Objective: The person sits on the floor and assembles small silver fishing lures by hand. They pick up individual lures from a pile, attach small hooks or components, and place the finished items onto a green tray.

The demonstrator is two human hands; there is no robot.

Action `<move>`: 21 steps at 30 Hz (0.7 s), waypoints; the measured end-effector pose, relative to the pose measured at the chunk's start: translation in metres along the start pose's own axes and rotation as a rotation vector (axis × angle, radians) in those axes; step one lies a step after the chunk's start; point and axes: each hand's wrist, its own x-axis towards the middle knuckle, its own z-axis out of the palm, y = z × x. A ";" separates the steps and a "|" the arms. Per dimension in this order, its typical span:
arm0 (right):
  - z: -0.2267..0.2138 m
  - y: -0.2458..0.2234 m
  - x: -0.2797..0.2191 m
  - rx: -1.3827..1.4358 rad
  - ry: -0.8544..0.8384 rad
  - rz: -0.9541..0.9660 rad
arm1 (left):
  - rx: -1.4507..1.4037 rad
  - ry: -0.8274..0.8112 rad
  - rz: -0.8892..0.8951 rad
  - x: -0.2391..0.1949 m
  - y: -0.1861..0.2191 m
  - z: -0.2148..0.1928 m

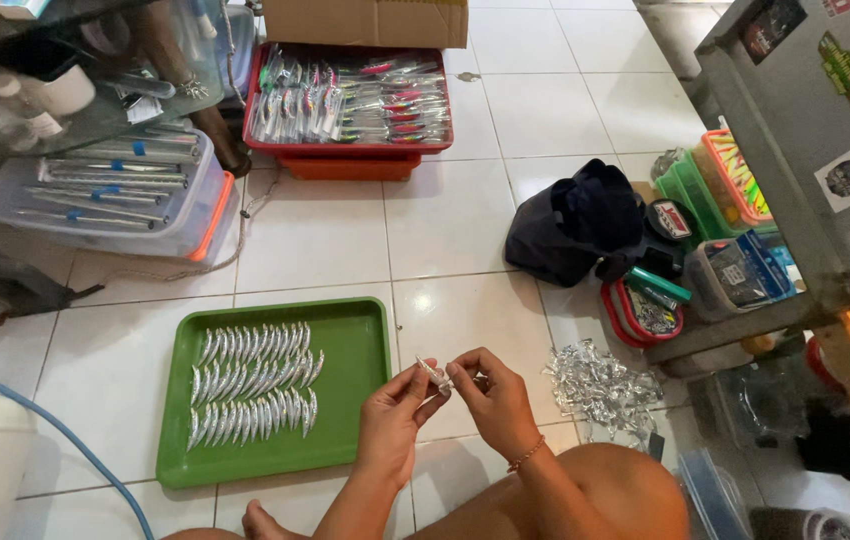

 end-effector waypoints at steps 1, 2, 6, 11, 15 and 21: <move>0.000 0.001 -0.001 -0.001 0.002 -0.002 | -0.001 -0.003 0.000 -0.002 0.000 -0.002; 0.000 0.000 0.000 0.035 -0.005 0.038 | -0.005 -0.013 0.002 -0.002 0.002 -0.001; 0.000 0.002 0.002 0.089 -0.011 0.085 | -0.024 -0.062 -0.005 0.002 0.000 -0.006; 0.000 -0.001 0.002 0.164 -0.047 0.084 | -0.064 -0.055 -0.017 0.003 0.000 -0.007; 0.000 0.006 0.005 0.212 -0.034 0.049 | -0.073 -0.069 -0.005 0.006 0.000 -0.009; 0.000 -0.006 0.002 0.204 -0.030 0.058 | -0.089 -0.069 -0.032 -0.002 0.011 -0.002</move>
